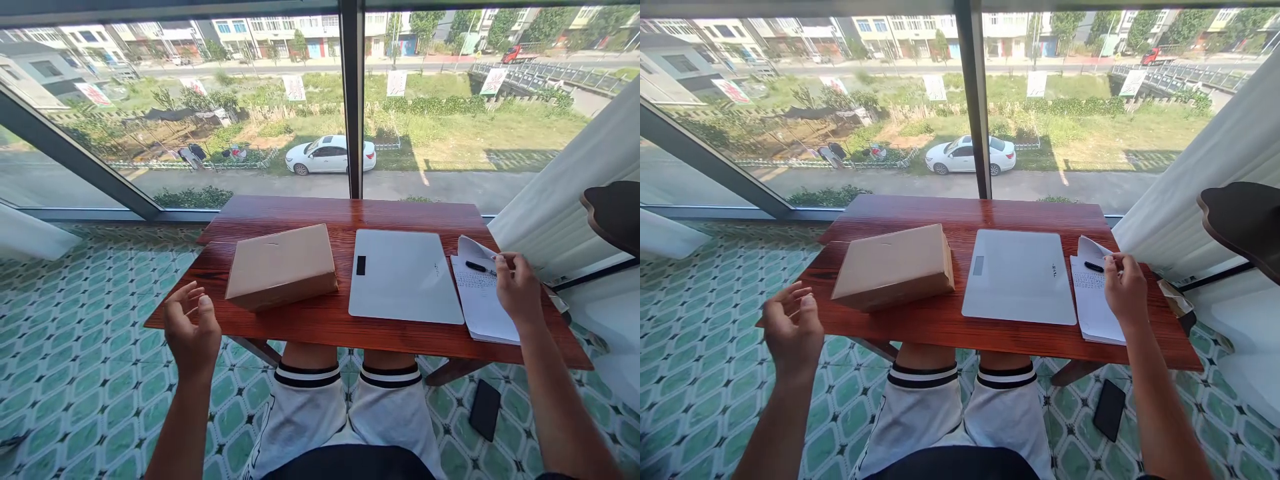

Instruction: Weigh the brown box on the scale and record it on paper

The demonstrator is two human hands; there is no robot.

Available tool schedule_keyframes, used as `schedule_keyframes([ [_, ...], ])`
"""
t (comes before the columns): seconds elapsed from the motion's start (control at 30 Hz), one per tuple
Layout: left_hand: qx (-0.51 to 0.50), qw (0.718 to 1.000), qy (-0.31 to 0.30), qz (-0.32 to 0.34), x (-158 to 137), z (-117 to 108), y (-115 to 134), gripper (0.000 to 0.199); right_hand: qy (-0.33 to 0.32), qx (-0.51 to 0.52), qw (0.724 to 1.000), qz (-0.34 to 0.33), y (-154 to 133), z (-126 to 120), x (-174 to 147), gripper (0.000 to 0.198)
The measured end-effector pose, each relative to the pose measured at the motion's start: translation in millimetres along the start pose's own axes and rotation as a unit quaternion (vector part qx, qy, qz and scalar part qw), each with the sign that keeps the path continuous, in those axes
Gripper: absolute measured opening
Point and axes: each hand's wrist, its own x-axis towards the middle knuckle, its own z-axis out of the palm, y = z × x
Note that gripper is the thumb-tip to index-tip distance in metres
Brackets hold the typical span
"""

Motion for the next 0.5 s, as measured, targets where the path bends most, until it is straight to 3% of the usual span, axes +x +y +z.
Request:
schedule_keyframes([
  [0.13, -0.069, 0.994, -0.053, -0.073, 14.2, 8.8, -3.8, 0.058, -0.039, 0.128, 0.989, -0.057, -94.9, 30.9, -34.9, 0.033],
  [0.23, -0.081, 0.985, -0.099, -0.112, 21.0, 14.1, -5.5, 0.067, -0.099, 0.196, 0.971, -0.093, -147.4, 59.9, -61.5, 0.032],
  [0.37, -0.071, 0.975, -0.144, -0.155, 20.7, 15.1, -4.2, 0.074, -0.187, 0.218, 0.948, -0.138, -195.0, 92.0, -88.2, 0.046],
  [0.5, -0.075, 0.965, -0.179, -0.177, 13.5, 12.0, 5.2, 0.08, -0.259, 0.249, 0.925, -0.124, -224.0, 114.6, -102.5, 0.066],
])
